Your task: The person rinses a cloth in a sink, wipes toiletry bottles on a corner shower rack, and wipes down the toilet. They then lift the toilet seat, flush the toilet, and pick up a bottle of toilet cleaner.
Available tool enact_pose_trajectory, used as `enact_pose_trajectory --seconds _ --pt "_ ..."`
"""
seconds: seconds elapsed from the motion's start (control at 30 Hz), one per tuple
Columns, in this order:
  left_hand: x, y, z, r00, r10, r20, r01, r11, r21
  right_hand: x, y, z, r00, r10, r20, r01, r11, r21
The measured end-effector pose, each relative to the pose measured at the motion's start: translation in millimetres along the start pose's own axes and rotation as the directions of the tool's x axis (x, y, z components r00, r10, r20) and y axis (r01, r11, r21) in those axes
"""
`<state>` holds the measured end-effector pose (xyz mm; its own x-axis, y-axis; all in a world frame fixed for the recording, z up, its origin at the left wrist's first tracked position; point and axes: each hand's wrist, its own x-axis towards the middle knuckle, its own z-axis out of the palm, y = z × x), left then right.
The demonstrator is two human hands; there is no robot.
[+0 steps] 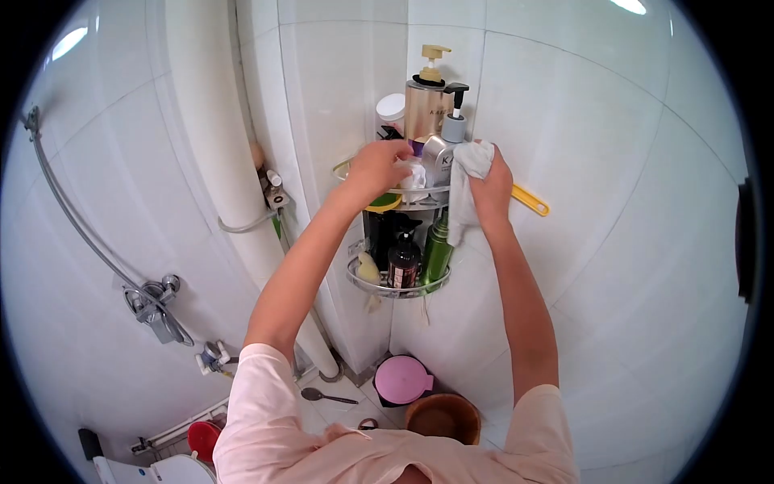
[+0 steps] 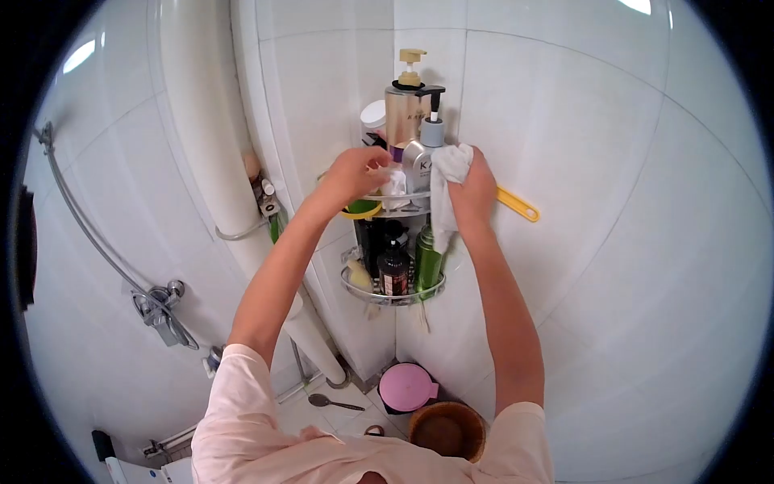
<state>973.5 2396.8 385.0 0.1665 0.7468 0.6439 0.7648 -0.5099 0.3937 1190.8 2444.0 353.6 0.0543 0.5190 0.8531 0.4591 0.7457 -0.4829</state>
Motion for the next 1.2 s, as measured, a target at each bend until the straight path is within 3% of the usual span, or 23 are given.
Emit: enact_pose_trajectory --seconds 0.1,0.2,0.3,0.4,0.53,0.6,0.73,0.83,0.93,1.03,1.13,1.2 --pt "-6 -6 12 0.999 0.043 0.029 -0.043 0.999 -0.012 -12 -5 -15 1.000 -0.020 -0.022 0.020 1.000 0.008" --pt "-2 -2 15 0.998 0.044 0.039 -0.046 0.998 0.047 -10 -27 -23 0.966 -0.238 -0.098 0.247 0.964 0.101" --pt "7 -10 15 0.996 0.073 0.051 -0.078 0.991 0.106 -10 -51 -26 0.910 -0.412 -0.044 0.414 0.910 0.030" --pt "15 -16 10 0.999 0.049 -0.012 -0.047 0.990 0.133 -15 -43 -19 0.869 -0.478 0.124 0.490 0.867 -0.094" --pt "23 -33 -14 0.976 0.083 -0.202 -0.045 0.982 0.183 -40 -9 -15 0.928 -0.351 0.121 0.369 0.908 -0.196" --pt "21 -36 -25 0.968 0.055 -0.243 -0.017 0.987 0.158 -51 -5 -22 0.955 -0.281 0.096 0.289 0.954 -0.079" --pt "20 -51 -32 0.953 -0.082 -0.291 0.039 0.988 -0.150 -66 -14 -32 0.972 -0.223 0.078 0.218 0.974 0.062" --pt "8 -46 -34 0.983 -0.021 -0.180 0.011 0.998 -0.058 -75 -13 -35 0.978 -0.188 0.090 0.180 0.980 0.090" --pt "-8 -17 -49 0.966 0.055 -0.251 0.027 0.949 0.314 -85 -18 -38 0.982 -0.159 0.100 0.146 0.981 0.127" --pt "-12 -23 -52 0.957 0.132 -0.257 -0.032 0.932 0.360 -95 -19 -43 0.983 -0.120 0.139 0.099 0.984 0.146" --pt "-15 -30 -55 0.952 -0.023 -0.307 0.022 1.000 -0.005 -106 -21 -49 0.984 -0.092 0.153 0.066 0.983 0.169" --pt "-15 -41 -54 0.942 -0.077 -0.328 -0.026 0.954 -0.298 -112 -20 -51 0.986 -0.059 0.157 0.029 0.982 0.188"
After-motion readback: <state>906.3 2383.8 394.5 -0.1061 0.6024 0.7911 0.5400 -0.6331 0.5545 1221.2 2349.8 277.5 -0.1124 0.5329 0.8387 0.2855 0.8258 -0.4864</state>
